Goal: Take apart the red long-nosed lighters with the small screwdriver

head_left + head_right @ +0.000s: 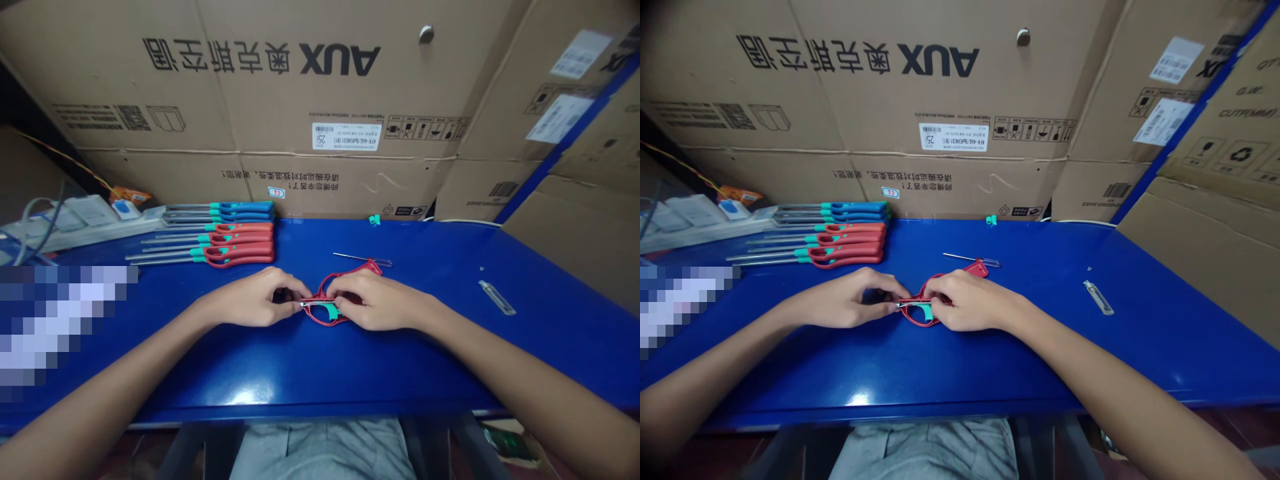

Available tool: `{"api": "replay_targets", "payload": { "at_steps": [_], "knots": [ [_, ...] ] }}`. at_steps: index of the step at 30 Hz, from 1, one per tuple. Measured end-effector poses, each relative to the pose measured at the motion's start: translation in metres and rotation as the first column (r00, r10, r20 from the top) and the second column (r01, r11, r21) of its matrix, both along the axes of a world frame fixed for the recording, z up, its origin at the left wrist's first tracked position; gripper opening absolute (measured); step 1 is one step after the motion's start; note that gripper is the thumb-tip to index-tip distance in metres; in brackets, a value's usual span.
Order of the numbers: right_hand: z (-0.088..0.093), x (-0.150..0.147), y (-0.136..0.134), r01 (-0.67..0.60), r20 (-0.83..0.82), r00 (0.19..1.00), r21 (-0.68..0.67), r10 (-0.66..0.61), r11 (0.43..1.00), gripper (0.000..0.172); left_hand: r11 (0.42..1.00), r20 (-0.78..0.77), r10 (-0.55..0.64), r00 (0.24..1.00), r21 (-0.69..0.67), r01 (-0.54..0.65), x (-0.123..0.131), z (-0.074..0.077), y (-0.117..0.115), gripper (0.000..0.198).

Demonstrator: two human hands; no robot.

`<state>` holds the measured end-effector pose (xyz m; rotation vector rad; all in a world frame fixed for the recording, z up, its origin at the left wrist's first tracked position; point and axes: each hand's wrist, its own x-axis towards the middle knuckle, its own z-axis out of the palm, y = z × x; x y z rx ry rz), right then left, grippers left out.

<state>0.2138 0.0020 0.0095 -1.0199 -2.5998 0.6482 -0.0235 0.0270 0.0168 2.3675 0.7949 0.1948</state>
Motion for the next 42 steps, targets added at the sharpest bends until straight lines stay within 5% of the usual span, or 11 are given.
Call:
{"api": "replay_targets", "payload": {
  "at_steps": [13,22,42],
  "knots": [
    [0.0003,0.0006,-0.0007,-0.011,0.006,1.000,0.025,0.011,1.000,0.023,0.999,0.033,-0.044,0.998,0.006,0.044,0.0007,0.0017,-0.0008,0.025],
    [0.0030,0.0024,0.0015,-0.012,0.016,1.000,0.016,0.011,1.000,0.027,0.984,0.019,0.033,0.999,0.173,-0.036,0.0016,-0.0001,-0.0008,0.025],
    [-0.0007,0.0045,0.0054,-0.040,0.023,0.999,0.130,0.038,0.991,0.017,0.984,0.002,0.095,0.996,0.155,-0.094,0.0010,-0.0019,-0.0002,0.015]
  ]
}}
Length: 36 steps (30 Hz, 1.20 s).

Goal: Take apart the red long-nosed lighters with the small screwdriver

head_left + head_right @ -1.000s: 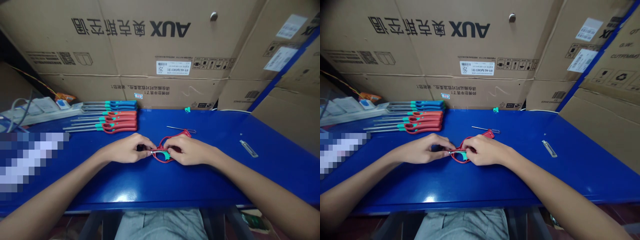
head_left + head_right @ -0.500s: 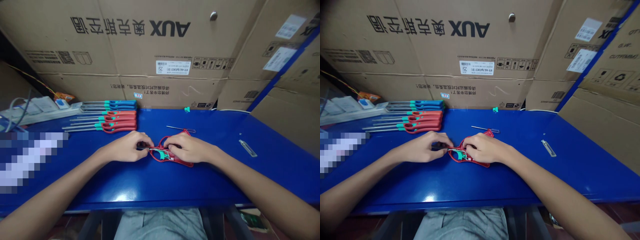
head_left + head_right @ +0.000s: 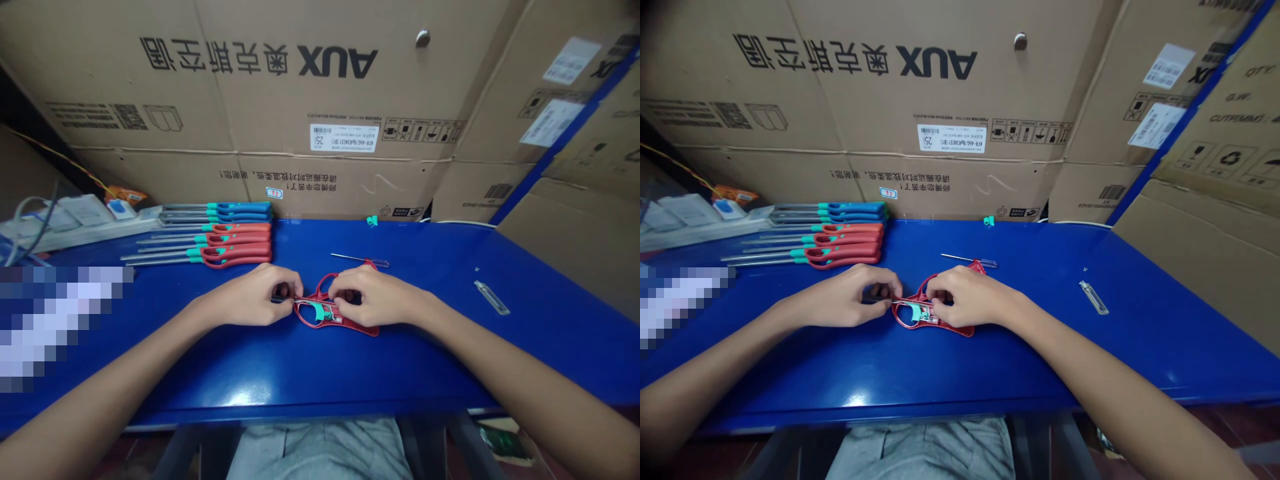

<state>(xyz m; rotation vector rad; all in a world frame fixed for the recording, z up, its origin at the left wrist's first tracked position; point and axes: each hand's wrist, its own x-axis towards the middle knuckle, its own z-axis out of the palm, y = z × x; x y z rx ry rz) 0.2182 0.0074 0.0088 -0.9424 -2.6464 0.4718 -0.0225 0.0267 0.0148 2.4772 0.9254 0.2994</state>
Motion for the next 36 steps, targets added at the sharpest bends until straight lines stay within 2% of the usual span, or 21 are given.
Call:
{"api": "replay_targets", "payload": {
  "at_steps": [6,16,21,36],
  "knots": [
    [-0.0031,0.0000,0.0014,-0.014,0.015,1.000,0.025,0.013,1.000,0.013,1.000,0.009,0.000,1.000,-0.022,0.001,-0.0004,-0.0021,0.0006,0.016],
    [-0.0009,0.0013,-0.0003,-0.038,-0.008,0.999,-0.009,0.038,0.999,0.010,0.999,0.006,-0.027,1.000,-0.027,0.027,0.0007,-0.0009,0.0003,0.014],
    [-0.0002,0.0011,-0.0013,-0.038,-0.014,0.999,-0.019,0.038,0.999,0.013,0.999,0.045,-0.039,0.998,-0.026,0.040,0.0030,-0.0020,-0.0018,0.022],
    [-0.0020,0.0024,0.0012,-0.049,0.008,0.999,-0.052,0.049,0.997,0.017,0.998,0.060,-0.056,0.997,-0.006,0.057,0.0065,-0.0061,-0.0030,0.013]
  ]
}}
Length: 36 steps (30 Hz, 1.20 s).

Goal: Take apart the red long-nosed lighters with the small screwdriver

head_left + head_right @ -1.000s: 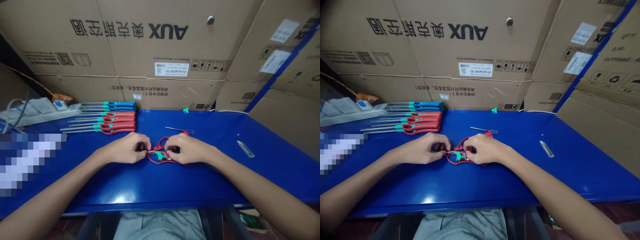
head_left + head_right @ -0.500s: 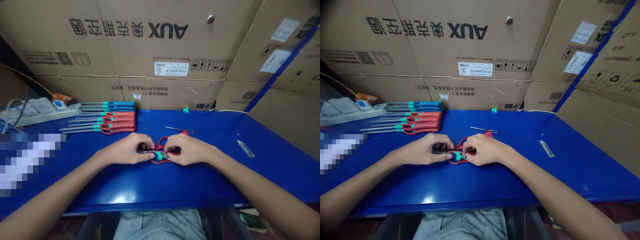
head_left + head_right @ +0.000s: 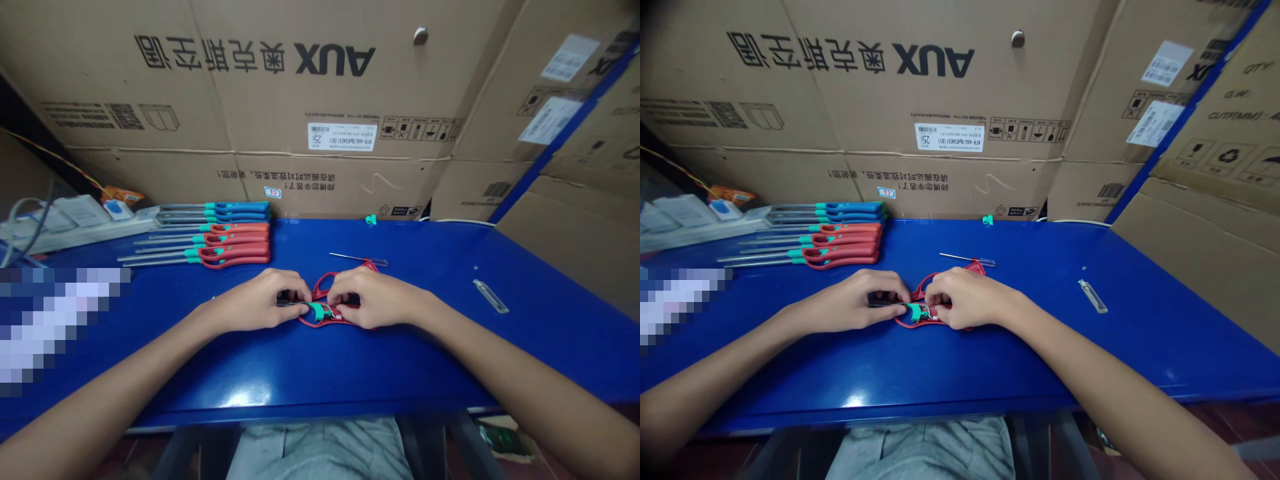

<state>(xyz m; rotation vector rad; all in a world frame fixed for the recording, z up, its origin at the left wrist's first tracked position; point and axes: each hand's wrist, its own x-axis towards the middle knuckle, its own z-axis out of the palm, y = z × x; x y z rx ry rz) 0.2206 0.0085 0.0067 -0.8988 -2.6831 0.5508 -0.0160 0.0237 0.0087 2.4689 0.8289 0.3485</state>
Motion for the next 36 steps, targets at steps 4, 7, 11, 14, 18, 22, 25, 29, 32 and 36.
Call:
{"api": "replay_targets", "payload": {
  "at_steps": [4,7,11,14,18,22,25,29,32,36],
  "knots": [
    [0.0028,-0.0012,-0.0012,-0.002,-0.005,1.000,0.025,0.003,1.000,0.017,1.000,-0.004,-0.005,1.000,-0.005,0.005,0.0003,-0.0005,0.0015,0.013],
    [0.0038,-0.0020,-0.0018,0.000,-0.016,1.000,0.037,0.001,0.999,0.016,1.000,0.007,-0.014,1.000,-0.006,0.014,0.0009,-0.0004,0.0015,0.012],
    [0.0012,-0.0015,-0.0010,0.007,-0.024,1.000,0.027,-0.006,1.000,0.015,1.000,0.015,-0.005,1.000,0.003,0.005,0.0007,-0.0015,0.0009,0.011],
    [-0.0013,-0.0009,0.0000,0.005,-0.028,1.000,0.005,-0.005,1.000,0.019,1.000,0.017,0.008,1.000,0.002,-0.008,0.0005,-0.0027,0.0008,0.009],
    [-0.0012,-0.0010,0.0001,-0.002,-0.046,0.999,0.029,0.003,1.000,0.019,1.000,0.015,0.010,1.000,0.001,-0.010,0.0012,-0.0021,0.0004,0.007],
    [0.0004,-0.0015,-0.0006,-0.001,-0.062,0.998,0.040,0.003,0.999,0.017,1.000,0.017,0.005,1.000,0.005,-0.005,0.0019,-0.0011,0.0002,0.008],
    [0.0004,-0.0018,-0.0008,-0.009,-0.083,0.996,0.045,0.013,0.999,0.017,1.000,0.012,0.008,1.000,0.012,-0.008,0.0020,-0.0014,0.0007,0.008],
    [0.0001,-0.0023,-0.0003,-0.016,-0.134,0.991,0.060,0.024,0.998,0.017,1.000,0.009,0.013,1.000,0.002,-0.013,0.0014,-0.0022,0.0010,0.008],
    [0.0005,-0.0027,-0.0004,-0.021,-0.163,0.986,0.067,0.031,0.998,0.017,0.999,0.003,0.030,1.000,-0.017,-0.030,0.0012,-0.0021,0.0008,0.007],
    [0.0016,-0.0029,-0.0017,-0.020,-0.177,0.984,0.066,0.031,0.998,0.017,0.999,-0.015,0.040,0.999,0.005,-0.040,0.0009,-0.0012,0.0006,0.010]
  ]
}}
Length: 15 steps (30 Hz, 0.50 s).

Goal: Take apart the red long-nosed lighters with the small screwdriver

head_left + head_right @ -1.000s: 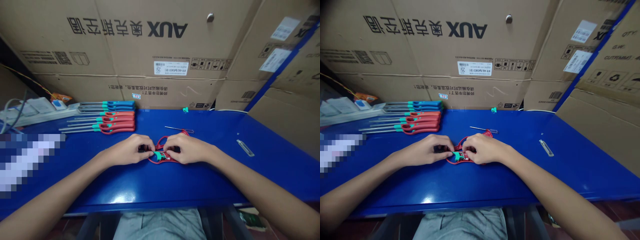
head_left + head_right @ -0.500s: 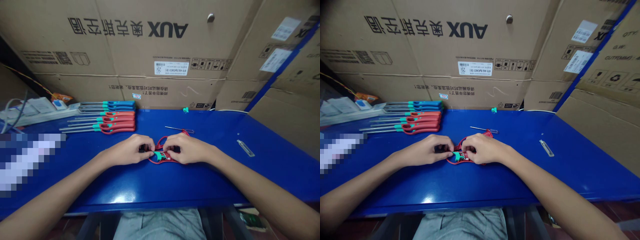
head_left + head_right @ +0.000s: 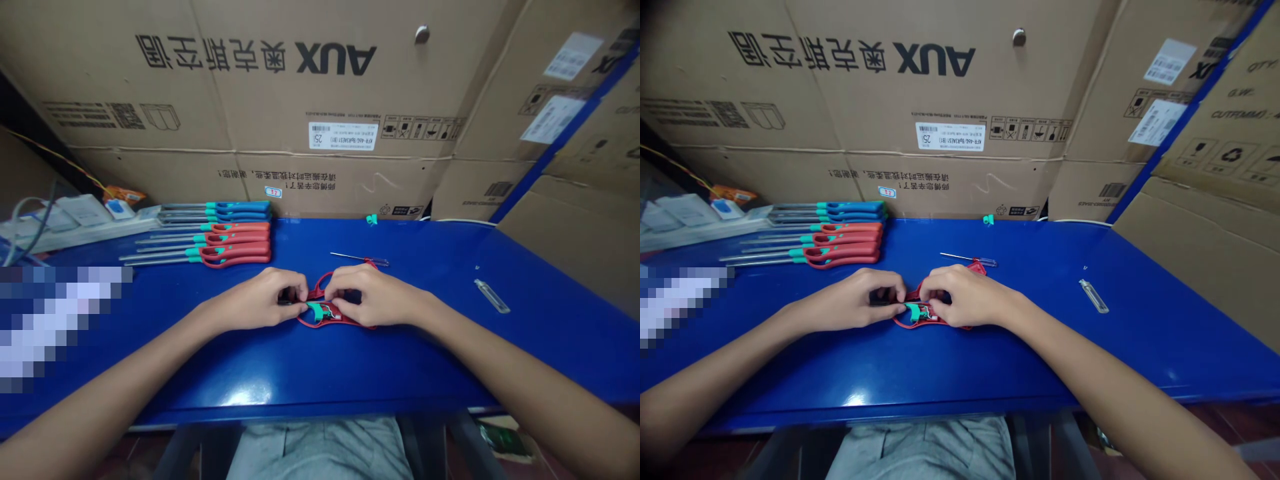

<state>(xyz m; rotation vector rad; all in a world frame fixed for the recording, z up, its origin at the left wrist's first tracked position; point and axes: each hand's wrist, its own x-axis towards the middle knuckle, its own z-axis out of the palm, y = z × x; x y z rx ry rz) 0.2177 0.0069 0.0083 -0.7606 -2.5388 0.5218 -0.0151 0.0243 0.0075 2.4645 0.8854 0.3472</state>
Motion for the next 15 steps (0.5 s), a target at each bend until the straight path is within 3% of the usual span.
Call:
{"api": "replay_targets", "payload": {
  "at_steps": [15],
  "knots": [
    [0.0008,-0.0014,-0.0014,0.010,0.069,0.998,0.017,-0.012,1.000,0.017,1.000,-0.019,-0.016,1.000,0.016,0.017,-0.0009,0.0043,-0.0015,0.026]
  ]
}}
